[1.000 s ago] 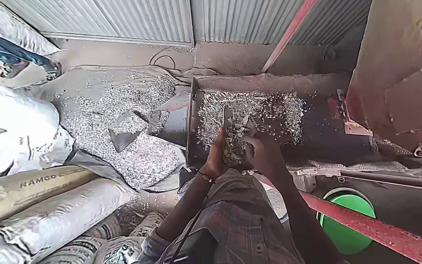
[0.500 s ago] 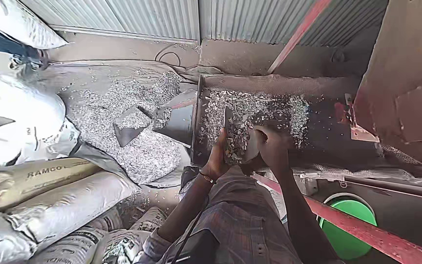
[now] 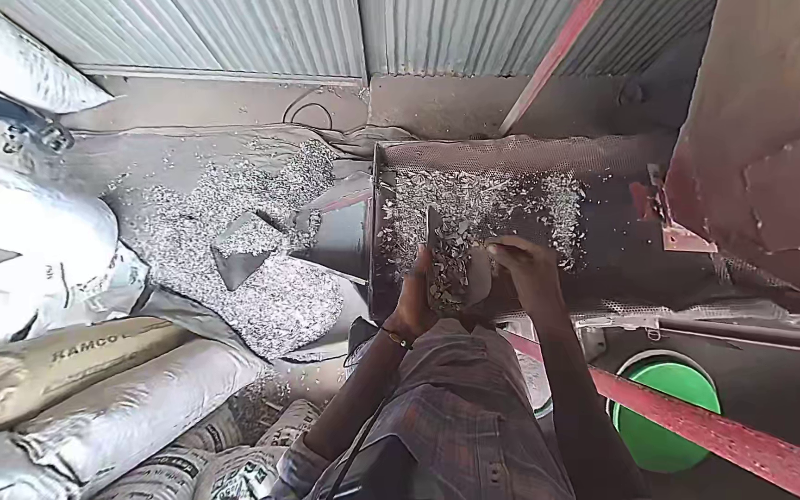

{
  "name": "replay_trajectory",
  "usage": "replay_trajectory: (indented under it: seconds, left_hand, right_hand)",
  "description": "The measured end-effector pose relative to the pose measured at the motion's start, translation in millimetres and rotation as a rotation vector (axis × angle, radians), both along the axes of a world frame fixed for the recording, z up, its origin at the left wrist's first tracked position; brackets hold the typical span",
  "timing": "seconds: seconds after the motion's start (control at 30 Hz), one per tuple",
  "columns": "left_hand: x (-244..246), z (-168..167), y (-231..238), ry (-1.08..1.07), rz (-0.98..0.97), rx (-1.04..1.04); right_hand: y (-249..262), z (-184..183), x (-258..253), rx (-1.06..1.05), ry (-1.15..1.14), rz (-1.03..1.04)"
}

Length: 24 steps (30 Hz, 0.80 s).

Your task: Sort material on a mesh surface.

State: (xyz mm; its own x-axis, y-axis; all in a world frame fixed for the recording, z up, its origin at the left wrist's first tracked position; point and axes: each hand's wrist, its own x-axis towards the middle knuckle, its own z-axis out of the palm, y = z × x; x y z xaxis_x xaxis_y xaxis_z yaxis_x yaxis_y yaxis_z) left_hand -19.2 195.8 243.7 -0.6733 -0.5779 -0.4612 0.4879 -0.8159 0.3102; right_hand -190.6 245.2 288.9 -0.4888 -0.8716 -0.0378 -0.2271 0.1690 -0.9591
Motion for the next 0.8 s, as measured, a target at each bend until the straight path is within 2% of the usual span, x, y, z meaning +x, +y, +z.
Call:
replay_trajectory:
  seconds: [0.07, 0.1, 0.17, 0.33, 0.43, 0.53, 0.6, 0.7, 0.8]
  left_hand:
    - [-2.1, -4.6, -3.1, 0.043, 0.005, 0.059]
    - [-4.0, -6.9, -4.8, 0.036, 0.001, 0.086]
    - [-4.6, -13.3, -9.3, 0.030, -0.041, 0.092]
    - [-29.6, -35.7, -17.4, -0.037, -0.191, 0.010]
    - [-55.4, -36.3, -27.8, -0.109, -0.196, -0.036]
    - [-79.7, -33.9, -45.3, -0.145, -0.122, -0.130]
    - [-90.8, -43.6, -58.4, -0.157, -0.098, -0.171]
    - [-91.0, -60.0, -60.5, -0.161, -0.109, -0.116]
    - [-77.4, -76.3, -40.1, -0.425, -0.204, -0.059]
  right_hand:
    - [13.0, 2.0, -7.4, -0.072, -0.357, -0.088]
    - [20.6, 2.2, -9.8, -0.093, -0.431, -0.117]
    - [37.5, -2.9, -10.0, -0.099, -0.436, -0.151]
    - [93.3, -31.2, -18.0, -0.024, -0.289, -0.264]
    - [124.3, -38.5, -23.6, 0.021, -0.160, -0.363]
    - [156.8, -50.4, -35.6, 0.113, 0.041, -0.409]
    - [179.9, -61.9, -46.4, 0.219, 0.167, -0.413]
    - [220.6, -86.6, -59.6, 0.391, 0.290, -0.385]
    - [286.4, -129.9, -57.3, 0.607, 0.353, -0.360]
